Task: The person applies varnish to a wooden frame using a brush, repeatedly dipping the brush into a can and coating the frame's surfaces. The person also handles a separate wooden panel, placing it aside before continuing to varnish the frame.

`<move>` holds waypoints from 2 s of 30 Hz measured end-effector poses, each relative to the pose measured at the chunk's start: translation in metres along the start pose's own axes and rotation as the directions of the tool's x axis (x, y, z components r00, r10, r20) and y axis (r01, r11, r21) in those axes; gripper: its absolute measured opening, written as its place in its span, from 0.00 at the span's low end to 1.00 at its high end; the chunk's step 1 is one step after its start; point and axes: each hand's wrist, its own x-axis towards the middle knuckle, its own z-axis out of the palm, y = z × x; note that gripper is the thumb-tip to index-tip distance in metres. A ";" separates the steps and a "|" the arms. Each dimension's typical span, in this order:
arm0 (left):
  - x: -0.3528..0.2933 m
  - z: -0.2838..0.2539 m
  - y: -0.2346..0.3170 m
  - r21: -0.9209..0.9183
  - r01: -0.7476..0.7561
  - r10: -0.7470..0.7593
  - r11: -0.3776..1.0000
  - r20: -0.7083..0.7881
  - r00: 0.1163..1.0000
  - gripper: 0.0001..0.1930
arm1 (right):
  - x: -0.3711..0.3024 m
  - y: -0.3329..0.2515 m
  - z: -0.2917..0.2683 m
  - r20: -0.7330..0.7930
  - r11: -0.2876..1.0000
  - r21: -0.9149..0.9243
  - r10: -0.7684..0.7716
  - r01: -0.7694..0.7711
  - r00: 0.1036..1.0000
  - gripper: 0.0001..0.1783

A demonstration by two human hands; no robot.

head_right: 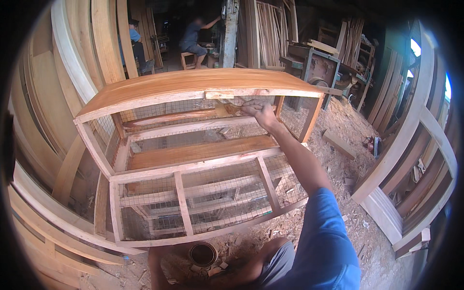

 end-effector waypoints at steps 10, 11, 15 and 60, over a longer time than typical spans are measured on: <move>0.008 -0.023 0.032 0.008 -0.026 0.025 1.000 0.090 0.996 0.18 | -0.037 -0.003 -0.071 -0.194 0.318 -0.929 0.021 -0.191 0.981 0.20; 0.008 -0.024 0.036 0.004 0.006 -0.007 1.000 0.096 0.995 0.18 | -0.041 -0.007 -0.070 -0.217 0.174 -0.958 0.069 -0.226 0.974 0.23; 0.005 -0.031 0.047 0.054 -0.051 0.052 0.997 -0.001 0.999 0.20 | -0.055 -0.023 -0.067 -0.258 -0.064 -0.965 0.075 -0.253 0.963 0.35; -0.116 -0.059 0.033 0.025 0.508 -0.505 0.861 -0.071 0.860 0.27 | -0.040 0.010 -0.074 -0.243 0.336 -0.913 0.011 -0.233 0.970 0.15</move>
